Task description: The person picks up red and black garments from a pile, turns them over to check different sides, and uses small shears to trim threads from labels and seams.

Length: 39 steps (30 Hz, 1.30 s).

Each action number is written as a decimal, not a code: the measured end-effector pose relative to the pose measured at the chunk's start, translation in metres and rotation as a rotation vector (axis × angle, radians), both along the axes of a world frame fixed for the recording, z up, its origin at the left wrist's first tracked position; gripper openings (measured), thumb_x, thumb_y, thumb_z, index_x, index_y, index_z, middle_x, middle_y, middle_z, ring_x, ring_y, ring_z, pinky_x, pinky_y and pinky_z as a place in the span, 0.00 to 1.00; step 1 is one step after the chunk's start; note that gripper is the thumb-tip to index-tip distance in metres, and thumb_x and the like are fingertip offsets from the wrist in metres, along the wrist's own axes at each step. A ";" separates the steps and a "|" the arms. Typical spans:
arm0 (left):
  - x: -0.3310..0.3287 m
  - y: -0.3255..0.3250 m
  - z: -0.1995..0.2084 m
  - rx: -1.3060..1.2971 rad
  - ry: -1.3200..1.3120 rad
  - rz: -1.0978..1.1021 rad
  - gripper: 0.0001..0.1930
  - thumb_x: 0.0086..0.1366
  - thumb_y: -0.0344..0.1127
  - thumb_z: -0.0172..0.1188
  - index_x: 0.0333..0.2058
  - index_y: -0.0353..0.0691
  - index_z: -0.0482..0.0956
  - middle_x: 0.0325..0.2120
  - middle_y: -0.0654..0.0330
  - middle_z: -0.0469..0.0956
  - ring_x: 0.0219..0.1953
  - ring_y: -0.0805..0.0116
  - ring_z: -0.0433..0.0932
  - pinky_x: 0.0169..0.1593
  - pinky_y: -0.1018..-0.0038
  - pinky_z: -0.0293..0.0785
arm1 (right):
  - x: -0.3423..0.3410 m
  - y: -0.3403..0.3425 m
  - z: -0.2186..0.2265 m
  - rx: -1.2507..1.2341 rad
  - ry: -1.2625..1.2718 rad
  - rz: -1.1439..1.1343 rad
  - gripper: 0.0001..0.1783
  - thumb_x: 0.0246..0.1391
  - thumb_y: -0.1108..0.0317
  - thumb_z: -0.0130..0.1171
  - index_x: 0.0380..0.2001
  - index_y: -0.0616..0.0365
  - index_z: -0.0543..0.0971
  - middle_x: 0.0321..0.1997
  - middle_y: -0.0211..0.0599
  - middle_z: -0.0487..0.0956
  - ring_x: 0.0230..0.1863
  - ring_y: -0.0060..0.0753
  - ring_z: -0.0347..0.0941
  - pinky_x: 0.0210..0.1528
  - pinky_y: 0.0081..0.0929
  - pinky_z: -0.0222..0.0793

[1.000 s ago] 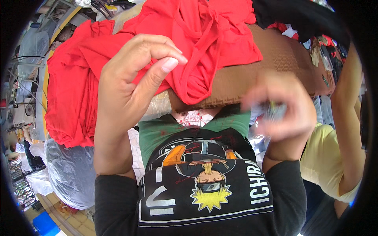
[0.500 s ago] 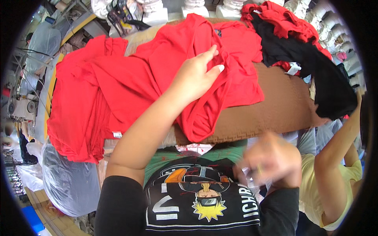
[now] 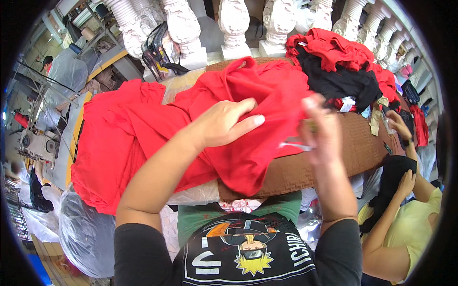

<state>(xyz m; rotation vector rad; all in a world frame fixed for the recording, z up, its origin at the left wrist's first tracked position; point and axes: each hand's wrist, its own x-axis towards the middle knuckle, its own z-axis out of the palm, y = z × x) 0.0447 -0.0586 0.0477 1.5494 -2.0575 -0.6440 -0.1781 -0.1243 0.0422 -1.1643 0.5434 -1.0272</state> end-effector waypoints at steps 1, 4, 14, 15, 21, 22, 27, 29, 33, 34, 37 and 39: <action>0.015 0.003 -0.007 -0.227 -0.098 -0.053 0.27 0.66 0.57 0.48 0.36 0.32 0.77 0.30 0.44 0.78 0.35 0.43 0.76 0.47 0.60 0.71 | -0.013 0.000 0.022 -0.075 -0.051 -0.022 0.08 0.57 0.63 0.59 0.34 0.52 0.73 0.12 0.20 0.66 0.06 0.13 0.54 0.12 0.17 0.49; 0.047 0.019 0.027 -0.179 -0.659 0.097 0.32 0.62 0.65 0.49 0.29 0.35 0.78 0.27 0.47 0.79 0.39 0.48 0.77 0.60 0.52 0.58 | -0.052 -0.021 0.080 -0.081 -0.370 -0.132 0.15 0.62 0.62 0.49 0.44 0.61 0.75 0.24 0.30 0.80 0.08 0.14 0.61 0.19 0.18 0.73; 0.003 0.059 0.047 -0.264 -0.023 0.697 0.45 0.63 0.53 0.57 0.63 0.22 0.48 0.59 0.33 0.61 0.61 0.44 0.65 0.61 0.65 0.64 | -0.102 -0.118 0.117 -0.308 0.376 -0.166 0.19 0.51 0.54 0.64 0.42 0.53 0.79 0.27 0.21 0.74 0.17 0.11 0.62 0.20 0.14 0.67; 0.008 0.067 0.014 -0.218 0.167 0.616 0.42 0.63 0.52 0.58 0.63 0.26 0.51 0.59 0.40 0.63 0.61 0.48 0.65 0.61 0.66 0.65 | -0.110 -0.117 0.095 -0.276 0.358 -0.192 0.18 0.51 0.55 0.64 0.41 0.53 0.78 0.26 0.20 0.73 0.16 0.12 0.61 0.18 0.14 0.64; 0.022 0.124 -0.138 0.016 1.139 0.214 0.25 0.70 0.46 0.49 0.59 0.37 0.64 0.49 0.57 0.74 0.48 0.71 0.74 0.42 0.76 0.75 | -0.127 -0.080 -0.049 0.000 0.649 -0.001 0.11 0.50 0.62 0.66 0.35 0.53 0.77 0.17 0.16 0.67 0.11 0.11 0.54 0.13 0.14 0.46; 0.020 0.129 -0.142 0.208 1.119 0.195 0.23 0.71 0.45 0.47 0.57 0.37 0.66 0.45 0.58 0.76 0.43 0.74 0.75 0.38 0.79 0.75 | -0.132 -0.076 -0.057 -0.026 0.718 0.000 0.12 0.51 0.62 0.66 0.35 0.53 0.77 0.17 0.16 0.67 0.12 0.10 0.54 0.14 0.14 0.46; -0.026 0.134 -0.090 1.114 0.628 -0.156 0.17 0.72 0.42 0.47 0.46 0.35 0.75 0.23 0.68 0.77 0.21 0.84 0.71 0.28 0.84 0.68 | -0.130 -0.050 -0.051 -0.478 1.064 -0.142 0.15 0.52 0.65 0.63 0.40 0.62 0.79 0.30 0.26 0.78 0.31 0.19 0.71 0.37 0.20 0.67; -0.044 0.138 -0.072 1.047 0.589 -0.243 0.14 0.66 0.38 0.57 0.45 0.36 0.76 0.27 0.64 0.79 0.28 0.77 0.76 0.34 0.79 0.73 | -0.106 -0.035 -0.043 -0.540 1.023 -0.002 0.16 0.49 0.67 0.64 0.42 0.62 0.79 0.36 0.32 0.80 0.39 0.25 0.74 0.46 0.24 0.68; -0.058 0.125 -0.085 0.131 0.137 -0.064 0.26 0.54 0.37 0.68 0.51 0.39 0.72 0.46 0.53 0.74 0.51 0.58 0.71 0.54 0.65 0.68 | -0.075 -0.004 -0.054 -0.812 0.925 0.347 0.21 0.42 0.70 0.66 0.44 0.59 0.79 0.46 0.45 0.79 0.50 0.41 0.75 0.51 0.33 0.69; -0.059 0.120 -0.095 0.004 -0.005 0.007 0.31 0.50 0.37 0.70 0.53 0.39 0.71 0.52 0.51 0.70 0.58 0.53 0.66 0.60 0.61 0.63 | -0.072 -0.002 -0.063 -0.818 0.938 0.389 0.22 0.41 0.70 0.67 0.44 0.58 0.78 0.47 0.47 0.79 0.51 0.44 0.75 0.52 0.34 0.69; -0.049 0.113 -0.126 -0.053 -0.169 0.183 0.34 0.50 0.39 0.69 0.57 0.43 0.68 0.55 0.55 0.68 0.63 0.51 0.59 0.64 0.52 0.53 | -0.062 -0.001 -0.105 -0.877 0.995 0.305 0.18 0.42 0.77 0.64 0.41 0.57 0.79 0.53 0.39 0.77 0.47 0.33 0.75 0.48 0.26 0.68; -0.043 0.110 -0.126 -0.077 -0.371 0.304 0.30 0.51 0.40 0.68 0.55 0.50 0.71 0.54 0.63 0.71 0.63 0.56 0.60 0.64 0.46 0.46 | -0.058 -0.010 -0.115 -0.767 0.875 0.286 0.13 0.44 0.78 0.64 0.37 0.60 0.78 0.48 0.38 0.79 0.45 0.30 0.75 0.47 0.25 0.68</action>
